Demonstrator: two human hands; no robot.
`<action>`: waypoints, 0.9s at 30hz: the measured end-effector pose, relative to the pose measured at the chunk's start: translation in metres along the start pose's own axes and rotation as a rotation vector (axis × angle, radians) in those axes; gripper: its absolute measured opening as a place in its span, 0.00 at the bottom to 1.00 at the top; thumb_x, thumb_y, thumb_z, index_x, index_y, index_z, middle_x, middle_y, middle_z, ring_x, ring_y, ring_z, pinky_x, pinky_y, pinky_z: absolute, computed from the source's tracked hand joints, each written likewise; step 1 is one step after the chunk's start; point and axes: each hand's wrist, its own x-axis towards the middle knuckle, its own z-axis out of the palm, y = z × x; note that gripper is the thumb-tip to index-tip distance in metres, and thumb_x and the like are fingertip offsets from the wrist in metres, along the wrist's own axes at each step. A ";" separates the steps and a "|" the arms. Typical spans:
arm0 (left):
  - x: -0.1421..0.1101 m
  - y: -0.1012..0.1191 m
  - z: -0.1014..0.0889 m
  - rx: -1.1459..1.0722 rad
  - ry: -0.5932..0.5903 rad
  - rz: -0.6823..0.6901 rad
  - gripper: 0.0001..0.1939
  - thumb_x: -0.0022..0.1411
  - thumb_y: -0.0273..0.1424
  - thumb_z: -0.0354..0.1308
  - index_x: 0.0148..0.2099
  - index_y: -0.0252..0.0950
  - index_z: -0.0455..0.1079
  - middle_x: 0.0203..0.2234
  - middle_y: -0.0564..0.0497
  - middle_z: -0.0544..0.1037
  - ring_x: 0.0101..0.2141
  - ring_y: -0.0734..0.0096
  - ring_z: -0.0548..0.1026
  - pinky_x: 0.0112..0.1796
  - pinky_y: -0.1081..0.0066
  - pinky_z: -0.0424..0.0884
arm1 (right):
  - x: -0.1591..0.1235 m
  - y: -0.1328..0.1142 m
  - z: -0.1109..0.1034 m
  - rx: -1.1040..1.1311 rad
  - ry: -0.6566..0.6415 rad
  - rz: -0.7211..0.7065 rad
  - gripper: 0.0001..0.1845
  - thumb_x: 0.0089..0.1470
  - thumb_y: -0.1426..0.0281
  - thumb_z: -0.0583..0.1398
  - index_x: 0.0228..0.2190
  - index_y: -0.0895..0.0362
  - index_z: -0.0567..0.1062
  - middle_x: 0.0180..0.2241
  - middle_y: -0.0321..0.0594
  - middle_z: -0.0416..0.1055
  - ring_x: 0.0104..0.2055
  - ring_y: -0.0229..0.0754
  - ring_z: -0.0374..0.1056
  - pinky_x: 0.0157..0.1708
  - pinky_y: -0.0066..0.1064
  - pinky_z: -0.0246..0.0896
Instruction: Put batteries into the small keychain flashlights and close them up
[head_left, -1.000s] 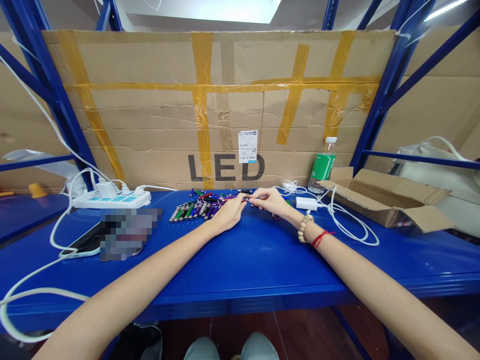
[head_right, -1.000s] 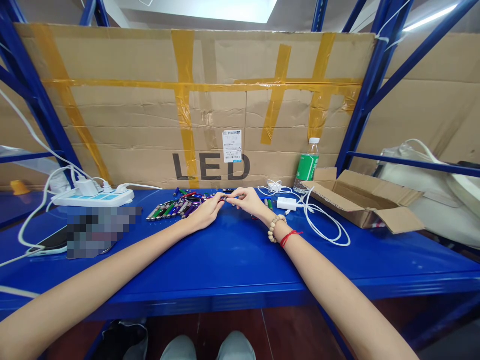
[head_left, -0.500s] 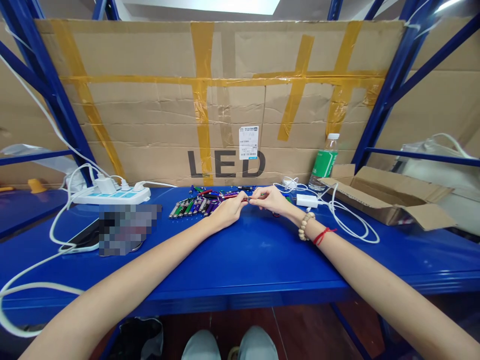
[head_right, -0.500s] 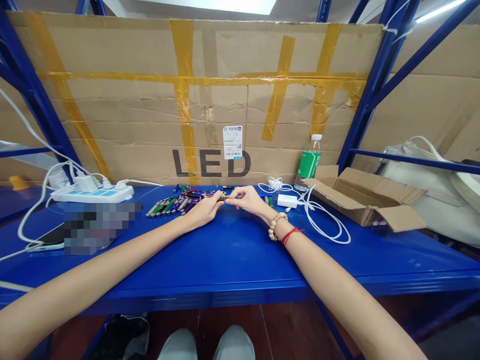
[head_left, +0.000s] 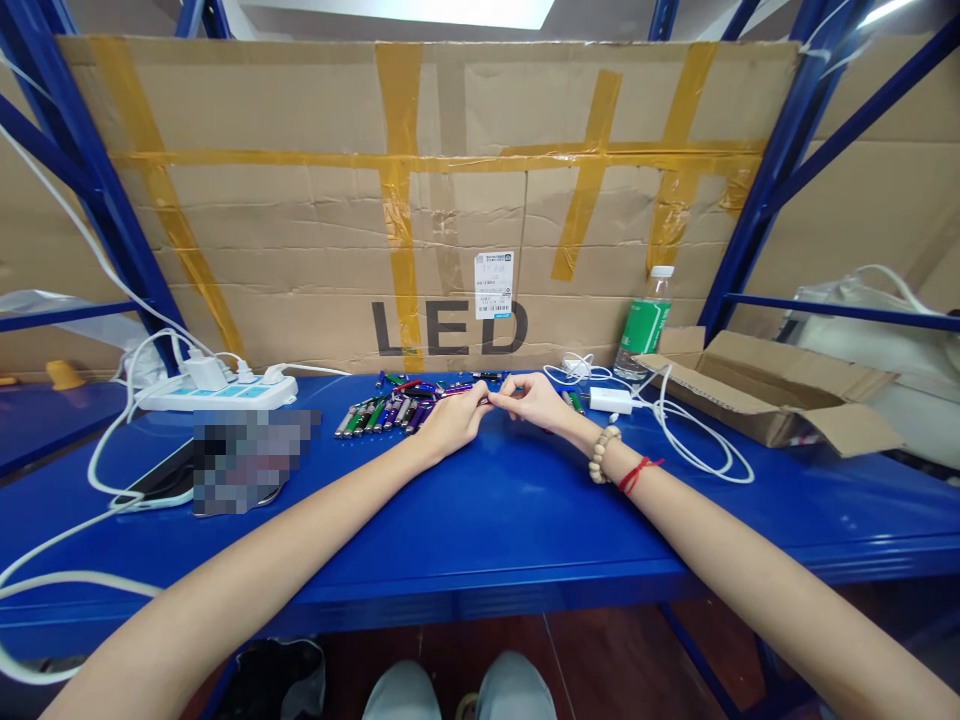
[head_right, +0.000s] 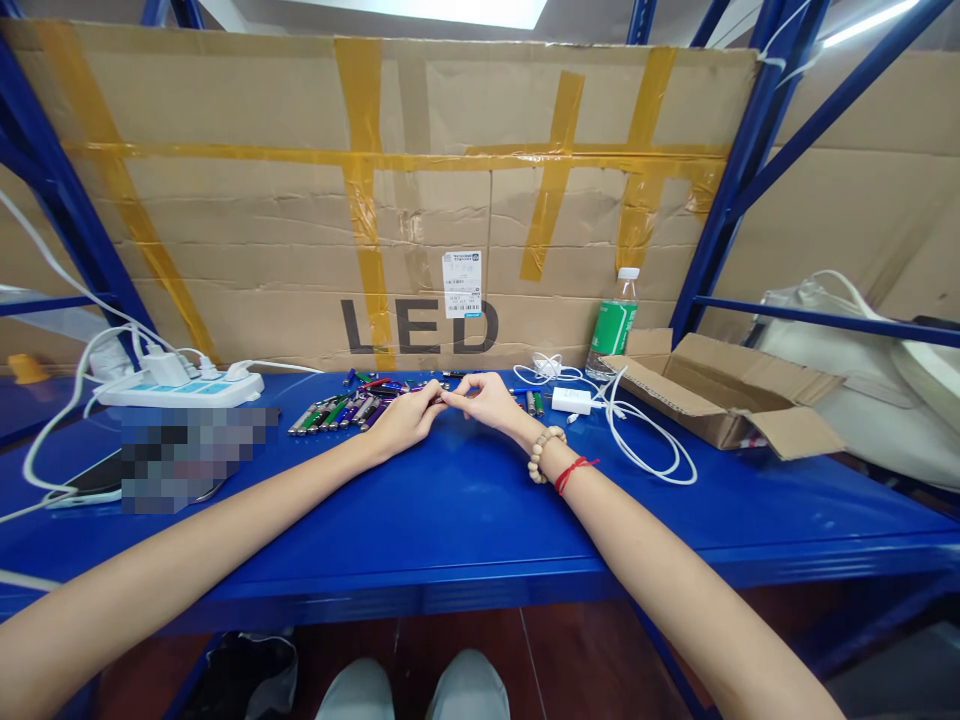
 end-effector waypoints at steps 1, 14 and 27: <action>0.000 0.000 0.000 0.003 0.004 -0.004 0.04 0.64 0.31 0.43 0.36 0.38 0.57 0.29 0.50 0.73 0.31 0.63 0.74 0.31 0.71 0.66 | 0.000 0.001 0.000 -0.001 0.004 0.007 0.22 0.36 0.54 0.65 0.16 0.60 0.67 0.12 0.32 0.62 0.14 0.29 0.55 0.15 0.22 0.48; 0.001 0.003 0.000 -0.008 0.024 -0.048 0.07 0.65 0.32 0.43 0.43 0.39 0.59 0.34 0.49 0.76 0.36 0.62 0.76 0.34 0.69 0.68 | 0.005 0.011 0.004 0.036 0.045 0.041 0.24 0.37 0.50 0.63 0.18 0.59 0.67 0.11 0.31 0.61 0.13 0.30 0.56 0.12 0.21 0.49; 0.002 0.005 -0.001 0.047 -0.001 -0.056 0.10 0.65 0.33 0.43 0.46 0.40 0.61 0.35 0.49 0.76 0.36 0.61 0.76 0.33 0.69 0.68 | 0.003 0.007 0.004 0.022 0.030 0.033 0.25 0.36 0.49 0.63 0.19 0.58 0.65 0.11 0.29 0.60 0.13 0.30 0.56 0.12 0.21 0.49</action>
